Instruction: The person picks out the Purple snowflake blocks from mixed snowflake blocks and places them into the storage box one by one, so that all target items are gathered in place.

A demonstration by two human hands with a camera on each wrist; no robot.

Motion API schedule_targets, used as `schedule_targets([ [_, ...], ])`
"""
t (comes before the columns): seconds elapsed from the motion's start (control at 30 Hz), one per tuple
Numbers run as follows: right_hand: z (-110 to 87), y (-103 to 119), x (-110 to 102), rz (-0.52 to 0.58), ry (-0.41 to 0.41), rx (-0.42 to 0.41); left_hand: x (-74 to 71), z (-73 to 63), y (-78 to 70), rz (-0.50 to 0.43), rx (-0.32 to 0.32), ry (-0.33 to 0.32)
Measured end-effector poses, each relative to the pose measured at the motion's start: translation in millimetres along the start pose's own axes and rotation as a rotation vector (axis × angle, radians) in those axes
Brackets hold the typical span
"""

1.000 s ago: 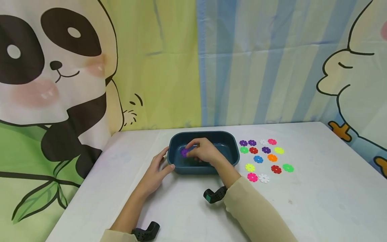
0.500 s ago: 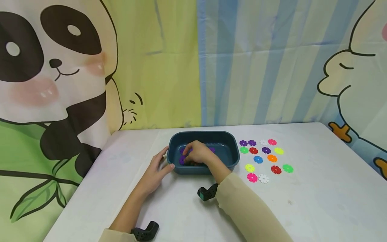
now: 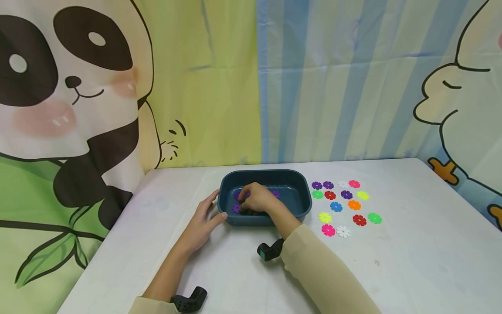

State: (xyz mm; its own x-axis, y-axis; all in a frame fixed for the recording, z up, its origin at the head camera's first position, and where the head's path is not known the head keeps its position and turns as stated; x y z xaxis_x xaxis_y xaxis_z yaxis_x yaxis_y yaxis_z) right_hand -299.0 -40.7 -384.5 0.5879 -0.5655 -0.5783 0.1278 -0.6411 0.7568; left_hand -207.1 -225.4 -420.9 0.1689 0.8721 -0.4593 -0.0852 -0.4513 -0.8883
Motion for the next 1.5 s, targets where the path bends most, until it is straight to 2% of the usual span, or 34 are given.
schedule_targets([
  [0.3,-6.3,1.1,-9.7,-0.033,-0.004,-0.08,1.4,1.2,-2.2,-0.011,-0.006,0.004],
  [0.8,-31.2,6.8,-29.2,0.018,-0.116,-0.224,-0.2,-1.0,-6.8,-0.008,-0.013,0.003],
  [1.0,-44.1,-0.7,-36.3,0.043,-0.182,-0.228,0.9,-0.3,-5.4,-0.004,-0.017,0.003],
  [1.23,-62.9,-8.0,-47.4,0.015,-0.292,-0.264,2.4,2.3,-2.9,-0.002,-0.005,-0.008],
  [1.5,-84.3,-13.5,-60.9,-0.013,-0.351,-0.298,1.1,0.1,-3.9,0.003,-0.015,-0.019],
])
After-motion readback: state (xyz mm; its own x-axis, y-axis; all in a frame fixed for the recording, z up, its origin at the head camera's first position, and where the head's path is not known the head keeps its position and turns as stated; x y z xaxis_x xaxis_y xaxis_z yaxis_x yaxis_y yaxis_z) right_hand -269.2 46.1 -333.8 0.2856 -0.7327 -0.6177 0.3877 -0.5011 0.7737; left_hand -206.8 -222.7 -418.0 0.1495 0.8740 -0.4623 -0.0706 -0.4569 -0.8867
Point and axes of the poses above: each hand's wrist, its own z-axis towards the middle knuckle, its own x-axis out of the palm, y = z × x, the point moved 3 cm from there along z, towards the middle knuckle, and after that the axes turned 7 degrees about y, right-handed, at the moved point
